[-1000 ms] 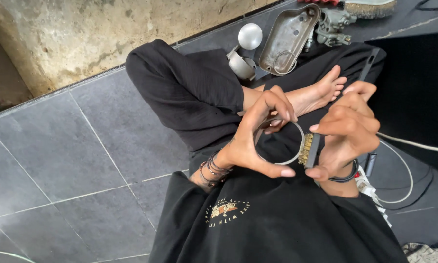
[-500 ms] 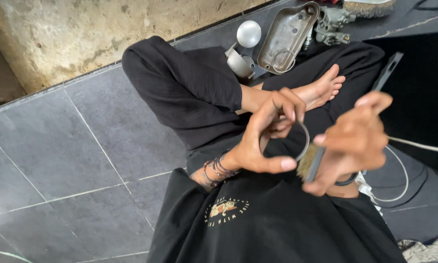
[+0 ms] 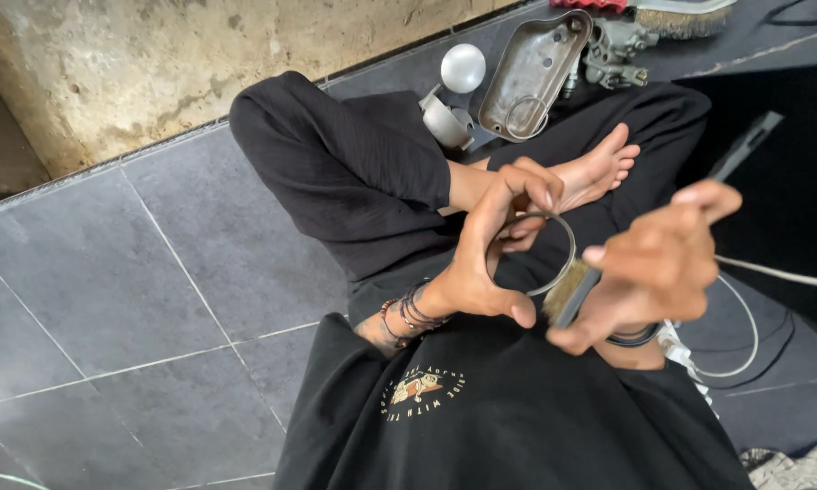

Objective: Cleaning a motorcycle piston and its grooves using a wire brush

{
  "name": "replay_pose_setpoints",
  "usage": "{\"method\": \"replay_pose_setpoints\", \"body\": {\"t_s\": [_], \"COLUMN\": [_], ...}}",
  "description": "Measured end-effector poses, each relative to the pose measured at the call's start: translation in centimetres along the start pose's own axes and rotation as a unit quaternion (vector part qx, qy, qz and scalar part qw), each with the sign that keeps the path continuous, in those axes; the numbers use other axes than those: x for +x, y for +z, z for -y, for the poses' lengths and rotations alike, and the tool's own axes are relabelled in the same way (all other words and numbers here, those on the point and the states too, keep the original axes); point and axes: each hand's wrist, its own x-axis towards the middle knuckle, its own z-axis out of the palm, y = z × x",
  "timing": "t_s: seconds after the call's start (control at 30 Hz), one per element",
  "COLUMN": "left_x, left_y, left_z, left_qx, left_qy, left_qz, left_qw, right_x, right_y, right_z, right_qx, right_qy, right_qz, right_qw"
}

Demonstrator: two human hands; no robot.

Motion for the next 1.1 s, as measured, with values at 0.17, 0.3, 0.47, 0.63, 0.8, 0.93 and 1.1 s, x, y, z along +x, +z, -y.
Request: {"method": "replay_pose_setpoints", "body": {"t_s": [0.17,0.3,0.47,0.63,0.8,0.93,1.1], "left_x": [0.0,-0.1,-0.2,0.0,-0.2,0.9,0.5], "left_y": [-0.8,-0.7,-0.9,-1.2,-0.4,0.1,0.0], "left_z": [-0.2,-0.9,-1.3,-0.8,-0.6,-0.9,0.4], "left_qx": [0.13,0.208,0.208,0.158,-0.096,-0.26,-0.182], "left_qy": [0.061,0.077,0.066,0.067,-0.033,-0.063,0.003], "left_qz": [-0.033,-0.052,-0.022,0.004,0.035,-0.033,-0.084], "left_qw": [0.989,0.974,0.976,0.985,0.994,0.963,0.98], "right_x": [-1.4,-2.2,-2.5,-1.9,2.4,1.2,-1.1], "right_y": [-2.9,-2.0,-3.8,-2.4,0.1,0.0,-0.5], "right_z": [-3.3,-1.6,-3.5,-3.1,0.3,1.0,2.7], "right_qx": [-0.049,-0.051,-0.04,-0.041,-0.019,-0.009,0.04], "right_qy": [-0.087,-0.087,-0.101,-0.083,0.167,0.256,0.38], "right_qz": [0.062,-0.021,0.082,0.038,-0.013,0.026,0.06], "right_qw": [0.993,0.995,0.991,0.995,0.986,0.966,0.922]}}
